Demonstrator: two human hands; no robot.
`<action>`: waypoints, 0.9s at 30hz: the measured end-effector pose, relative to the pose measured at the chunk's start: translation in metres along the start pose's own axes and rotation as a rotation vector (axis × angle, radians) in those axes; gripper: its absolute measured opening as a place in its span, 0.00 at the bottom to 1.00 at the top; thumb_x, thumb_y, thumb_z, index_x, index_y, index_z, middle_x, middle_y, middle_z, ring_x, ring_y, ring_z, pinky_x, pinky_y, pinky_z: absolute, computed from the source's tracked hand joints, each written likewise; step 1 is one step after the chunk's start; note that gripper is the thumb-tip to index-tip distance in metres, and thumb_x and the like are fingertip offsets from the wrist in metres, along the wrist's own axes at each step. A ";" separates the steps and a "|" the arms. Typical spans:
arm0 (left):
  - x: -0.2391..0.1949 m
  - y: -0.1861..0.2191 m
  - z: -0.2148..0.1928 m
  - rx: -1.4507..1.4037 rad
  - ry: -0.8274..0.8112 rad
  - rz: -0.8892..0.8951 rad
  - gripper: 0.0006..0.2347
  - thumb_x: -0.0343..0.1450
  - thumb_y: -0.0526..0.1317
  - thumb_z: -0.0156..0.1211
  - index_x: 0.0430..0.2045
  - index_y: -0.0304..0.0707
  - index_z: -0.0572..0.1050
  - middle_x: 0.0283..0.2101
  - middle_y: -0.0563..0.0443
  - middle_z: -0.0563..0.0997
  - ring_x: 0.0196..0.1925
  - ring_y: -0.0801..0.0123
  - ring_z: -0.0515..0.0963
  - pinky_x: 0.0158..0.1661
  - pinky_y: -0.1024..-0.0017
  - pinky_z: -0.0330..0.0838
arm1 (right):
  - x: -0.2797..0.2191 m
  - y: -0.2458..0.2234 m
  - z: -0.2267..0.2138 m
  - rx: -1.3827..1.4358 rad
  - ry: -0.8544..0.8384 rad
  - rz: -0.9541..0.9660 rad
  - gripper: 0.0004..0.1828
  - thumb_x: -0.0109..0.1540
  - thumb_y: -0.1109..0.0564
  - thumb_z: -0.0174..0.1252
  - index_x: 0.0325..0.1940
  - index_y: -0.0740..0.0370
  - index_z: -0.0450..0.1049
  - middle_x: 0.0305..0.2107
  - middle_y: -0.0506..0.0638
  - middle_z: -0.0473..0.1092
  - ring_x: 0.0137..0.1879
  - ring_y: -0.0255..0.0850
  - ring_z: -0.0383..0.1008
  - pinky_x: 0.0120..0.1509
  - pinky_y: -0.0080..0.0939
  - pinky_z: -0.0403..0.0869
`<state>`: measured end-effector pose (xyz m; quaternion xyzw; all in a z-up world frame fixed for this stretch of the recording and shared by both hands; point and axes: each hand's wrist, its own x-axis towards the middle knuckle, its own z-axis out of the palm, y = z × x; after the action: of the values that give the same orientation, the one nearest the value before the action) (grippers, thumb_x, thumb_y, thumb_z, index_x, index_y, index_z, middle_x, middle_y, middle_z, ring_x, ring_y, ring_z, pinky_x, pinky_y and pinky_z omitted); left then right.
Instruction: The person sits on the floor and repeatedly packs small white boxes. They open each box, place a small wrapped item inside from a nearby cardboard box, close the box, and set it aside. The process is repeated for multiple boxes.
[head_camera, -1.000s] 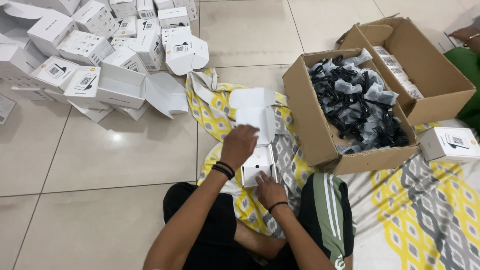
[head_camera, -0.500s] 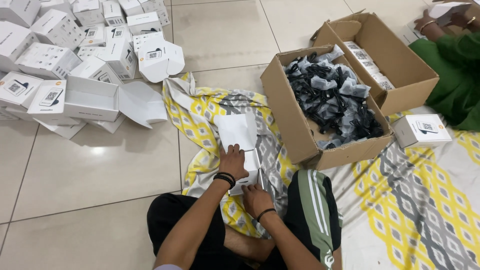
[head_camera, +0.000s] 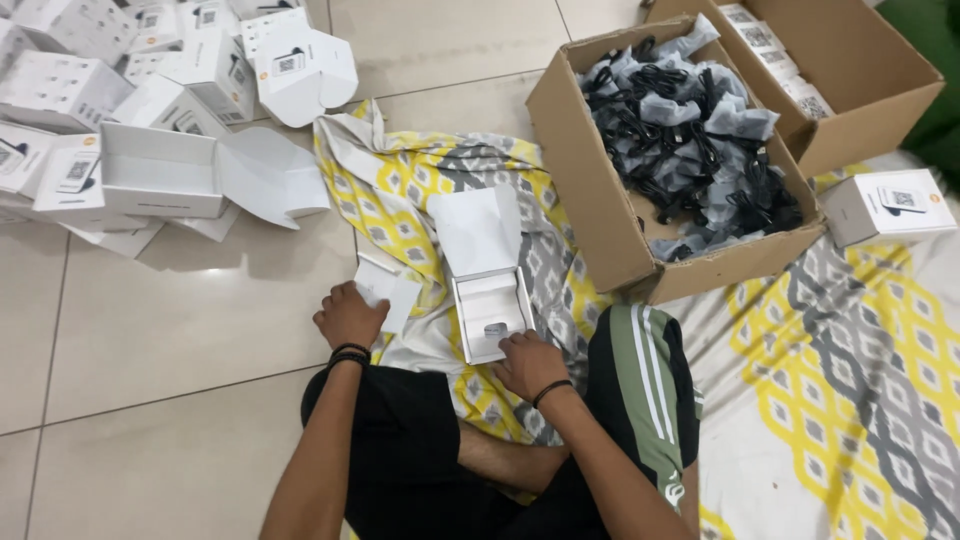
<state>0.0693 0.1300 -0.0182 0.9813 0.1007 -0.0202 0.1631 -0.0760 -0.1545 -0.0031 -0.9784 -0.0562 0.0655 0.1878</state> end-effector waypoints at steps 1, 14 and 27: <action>-0.007 -0.002 0.010 0.000 -0.012 0.006 0.31 0.60 0.53 0.69 0.55 0.34 0.71 0.59 0.42 0.73 0.62 0.50 0.70 0.60 0.49 0.59 | 0.003 0.001 0.002 0.000 -0.005 0.012 0.18 0.57 0.46 0.62 0.45 0.58 0.77 0.41 0.50 0.75 0.53 0.50 0.73 0.49 0.53 0.76; -0.065 0.112 0.072 0.179 -0.007 1.003 0.10 0.65 0.34 0.59 0.38 0.37 0.78 0.41 0.48 0.80 0.51 0.57 0.77 0.61 0.58 0.67 | 0.017 0.003 0.017 -0.087 -0.250 0.085 0.38 0.58 0.38 0.63 0.65 0.62 0.67 0.73 0.56 0.53 0.63 0.52 0.70 0.54 0.54 0.77; -0.058 0.136 0.077 0.377 0.070 1.031 0.08 0.63 0.36 0.59 0.34 0.38 0.79 0.38 0.51 0.77 0.45 0.60 0.75 0.46 0.62 0.69 | 0.042 0.121 -0.170 -0.065 0.744 0.218 0.07 0.61 0.57 0.58 0.43 0.55 0.78 0.39 0.53 0.76 0.46 0.53 0.76 0.44 0.54 0.75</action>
<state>0.0395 -0.0319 -0.0438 0.9157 -0.3931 0.0774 -0.0301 0.0007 -0.3219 0.1030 -0.9411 0.1180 -0.2759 0.1561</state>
